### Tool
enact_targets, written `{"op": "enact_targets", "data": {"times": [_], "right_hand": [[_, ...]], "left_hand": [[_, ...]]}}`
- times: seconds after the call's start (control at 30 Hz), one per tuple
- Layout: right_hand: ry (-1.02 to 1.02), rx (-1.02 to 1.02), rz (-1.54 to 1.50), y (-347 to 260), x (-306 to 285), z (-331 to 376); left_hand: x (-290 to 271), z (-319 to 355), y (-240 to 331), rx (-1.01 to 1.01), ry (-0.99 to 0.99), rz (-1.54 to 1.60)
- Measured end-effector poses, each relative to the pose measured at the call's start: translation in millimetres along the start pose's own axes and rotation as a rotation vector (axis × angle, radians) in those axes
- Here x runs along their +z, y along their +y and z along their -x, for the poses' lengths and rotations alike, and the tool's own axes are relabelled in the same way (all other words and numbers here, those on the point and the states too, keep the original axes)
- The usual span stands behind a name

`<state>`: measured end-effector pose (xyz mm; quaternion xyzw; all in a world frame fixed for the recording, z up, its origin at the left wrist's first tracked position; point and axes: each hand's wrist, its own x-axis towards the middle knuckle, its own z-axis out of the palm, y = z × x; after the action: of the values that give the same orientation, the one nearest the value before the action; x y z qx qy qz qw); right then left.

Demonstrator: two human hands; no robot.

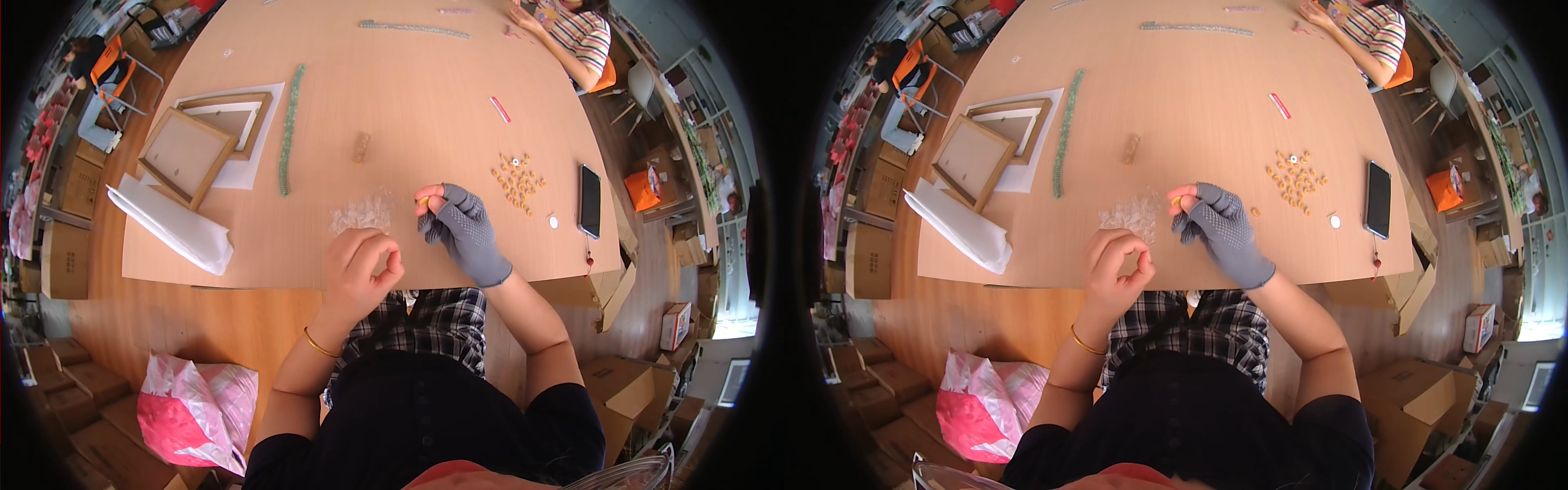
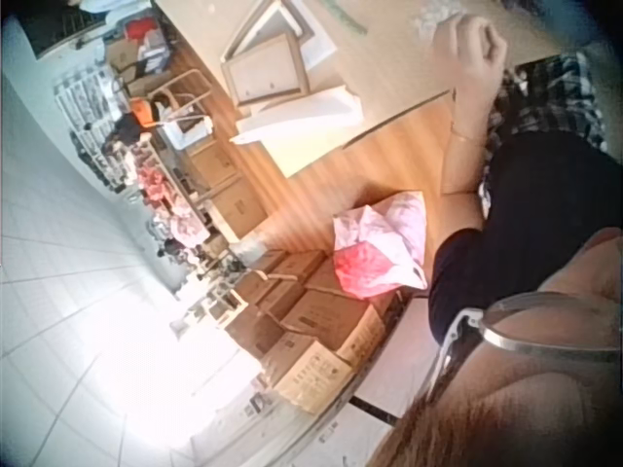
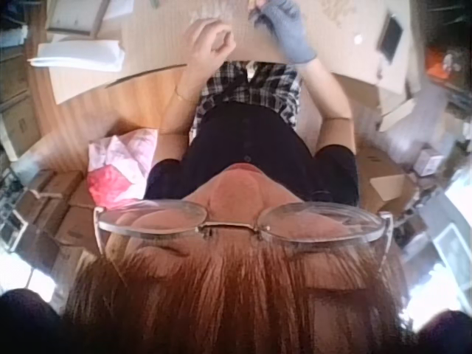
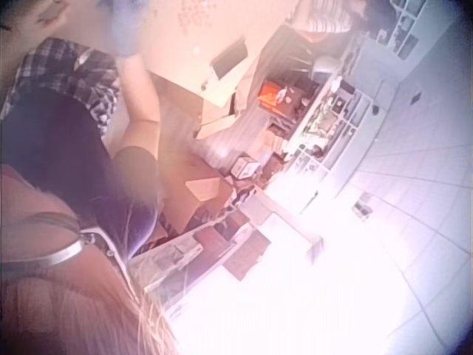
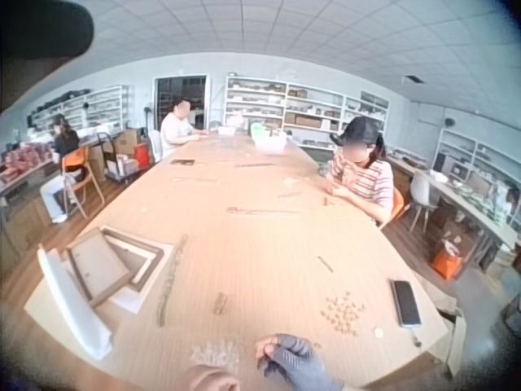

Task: The person assembles small orange components into clear plastic bases by hand at a workshop table.

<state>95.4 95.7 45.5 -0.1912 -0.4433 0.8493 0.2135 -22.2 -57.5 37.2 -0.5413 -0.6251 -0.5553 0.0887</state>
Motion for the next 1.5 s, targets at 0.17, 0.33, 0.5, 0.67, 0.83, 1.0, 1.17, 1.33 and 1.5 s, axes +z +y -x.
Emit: {"op": "enact_targets", "data": {"times": [0.17,0.33,0.5,0.67,0.83,1.0,1.17,1.33,1.5], "right_hand": [[0.09,-0.237,0.599,-3.1,-27.8,-74.4],[0.196,-0.164,0.81,7.6,-27.4,-152.6],[0.175,-0.355,1.245,24.7,-22.2,-185.4],[0.149,-0.259,1.286,15.5,-17.3,-178.0],[0.219,-0.087,1.022,-12.5,-46.2,-148.5],[0.282,-0.51,1.399,-43.2,-120.3,-108.1],[0.503,-0.308,1.807,-99.8,-177.7,-68.3],[0.442,-0.095,1.871,-95.6,-192.0,-60.9],[0.415,-0.151,1.972,-93.7,-196.5,-62.6]], "left_hand": [[9.0,24.1,-30.4,-0.162,-0.057,-0.185],[10.0,23.5,-34.2,-0.096,-0.068,-0.27],[10.5,27.3,-34.9,-0.113,-0.108,-0.252],[10.9,27.0,-34.2,-0.126,-0.117,-0.243],[13.5,27.5,-34.5,-0.141,-0.104,-0.206],[10.1,27.5,-35.5,-0.209,-0.056,-0.328],[9.8,28.7,-38.8,-0.211,-0.057,-0.314],[9.2,27.1,-37.9,-0.195,-0.072,-0.336],[10.2,25.3,-27.8,-0.139,-0.08,-0.337]]}}
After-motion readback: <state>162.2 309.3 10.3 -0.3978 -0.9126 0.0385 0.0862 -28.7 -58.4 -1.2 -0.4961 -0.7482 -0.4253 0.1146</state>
